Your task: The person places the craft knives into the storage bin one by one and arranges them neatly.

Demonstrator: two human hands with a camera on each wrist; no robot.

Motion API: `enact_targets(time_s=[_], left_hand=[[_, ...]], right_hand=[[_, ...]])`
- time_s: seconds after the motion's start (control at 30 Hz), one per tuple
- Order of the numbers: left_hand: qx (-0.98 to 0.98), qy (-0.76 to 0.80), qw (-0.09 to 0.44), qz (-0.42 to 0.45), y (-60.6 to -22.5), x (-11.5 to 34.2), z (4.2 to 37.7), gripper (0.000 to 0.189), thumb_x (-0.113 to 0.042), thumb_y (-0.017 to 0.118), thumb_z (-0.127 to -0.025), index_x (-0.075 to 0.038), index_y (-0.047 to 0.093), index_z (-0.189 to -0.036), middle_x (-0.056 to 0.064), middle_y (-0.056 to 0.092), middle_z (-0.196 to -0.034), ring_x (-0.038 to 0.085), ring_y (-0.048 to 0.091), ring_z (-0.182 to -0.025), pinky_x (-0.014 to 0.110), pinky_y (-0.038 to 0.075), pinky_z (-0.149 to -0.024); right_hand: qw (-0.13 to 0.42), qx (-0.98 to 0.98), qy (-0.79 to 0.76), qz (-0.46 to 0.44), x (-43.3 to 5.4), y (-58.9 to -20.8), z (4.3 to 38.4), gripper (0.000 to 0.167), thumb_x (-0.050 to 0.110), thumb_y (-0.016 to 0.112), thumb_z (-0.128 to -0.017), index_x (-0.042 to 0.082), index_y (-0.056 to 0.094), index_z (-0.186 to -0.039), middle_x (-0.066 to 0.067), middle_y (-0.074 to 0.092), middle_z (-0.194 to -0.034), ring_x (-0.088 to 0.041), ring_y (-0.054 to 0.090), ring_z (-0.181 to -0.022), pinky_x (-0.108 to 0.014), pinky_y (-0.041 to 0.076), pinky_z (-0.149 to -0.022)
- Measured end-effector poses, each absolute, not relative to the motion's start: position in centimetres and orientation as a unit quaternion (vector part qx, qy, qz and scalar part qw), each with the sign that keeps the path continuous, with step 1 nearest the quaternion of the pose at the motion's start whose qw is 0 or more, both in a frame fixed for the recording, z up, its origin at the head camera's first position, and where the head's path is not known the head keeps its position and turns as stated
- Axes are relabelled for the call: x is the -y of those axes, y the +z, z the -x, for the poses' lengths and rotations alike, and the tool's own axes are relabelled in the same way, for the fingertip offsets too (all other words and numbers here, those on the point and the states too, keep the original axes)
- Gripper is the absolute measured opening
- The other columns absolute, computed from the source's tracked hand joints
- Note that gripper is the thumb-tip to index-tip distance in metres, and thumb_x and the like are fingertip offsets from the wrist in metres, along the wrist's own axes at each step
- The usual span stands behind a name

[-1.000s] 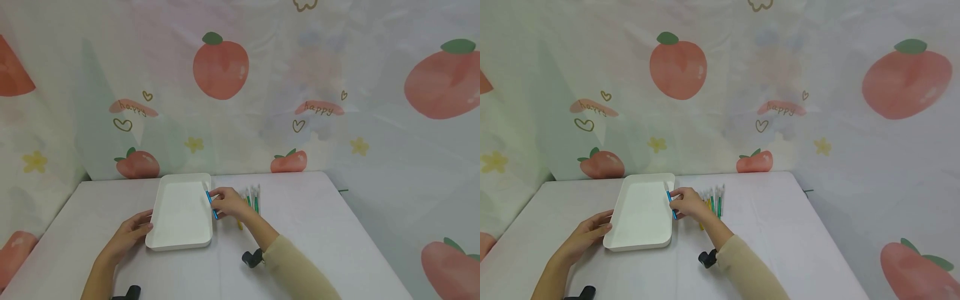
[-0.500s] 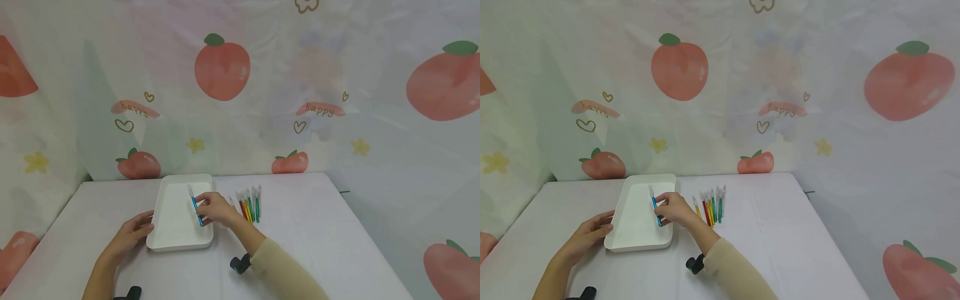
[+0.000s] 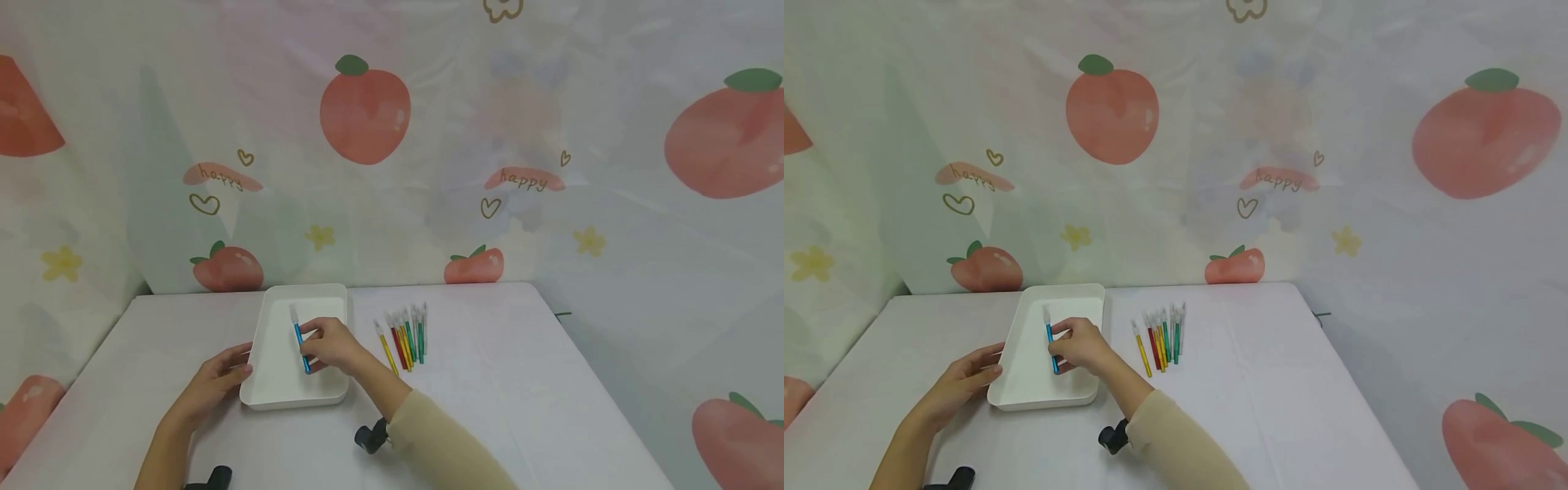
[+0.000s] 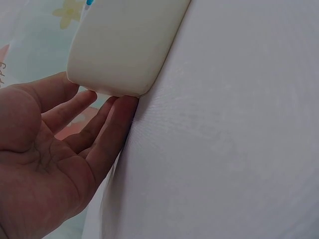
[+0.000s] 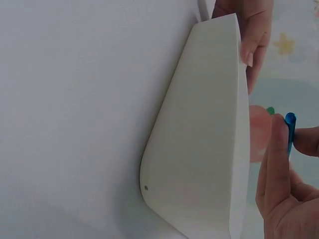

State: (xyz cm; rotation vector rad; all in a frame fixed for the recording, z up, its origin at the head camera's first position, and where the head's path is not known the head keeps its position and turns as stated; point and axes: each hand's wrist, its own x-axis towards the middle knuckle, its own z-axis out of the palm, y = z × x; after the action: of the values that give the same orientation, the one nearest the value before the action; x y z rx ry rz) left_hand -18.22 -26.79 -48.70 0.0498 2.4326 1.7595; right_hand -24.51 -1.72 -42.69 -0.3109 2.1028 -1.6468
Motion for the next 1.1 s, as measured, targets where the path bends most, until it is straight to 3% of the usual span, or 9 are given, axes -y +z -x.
enact_targets(time_s=[1.1], left_hand=[[-0.8,0.596,0.069,-0.021,-48.7,26.9,18.4,0.06,-0.024,0.06,-0.101,0.0,0.036,-0.151,0.03,0.045,-0.146,0.038,0.055,-0.127,0.029,0.055,-0.093]], right_hand=[[0.209,-0.78,-0.588,0.049,7.3,-45.1,23.5,0.037,0.0,0.07,-0.087,-0.002,0.063,-0.123,-0.007,0.07,-0.082,-0.018,0.069,-0.068,-0.03,0.06,-0.057]])
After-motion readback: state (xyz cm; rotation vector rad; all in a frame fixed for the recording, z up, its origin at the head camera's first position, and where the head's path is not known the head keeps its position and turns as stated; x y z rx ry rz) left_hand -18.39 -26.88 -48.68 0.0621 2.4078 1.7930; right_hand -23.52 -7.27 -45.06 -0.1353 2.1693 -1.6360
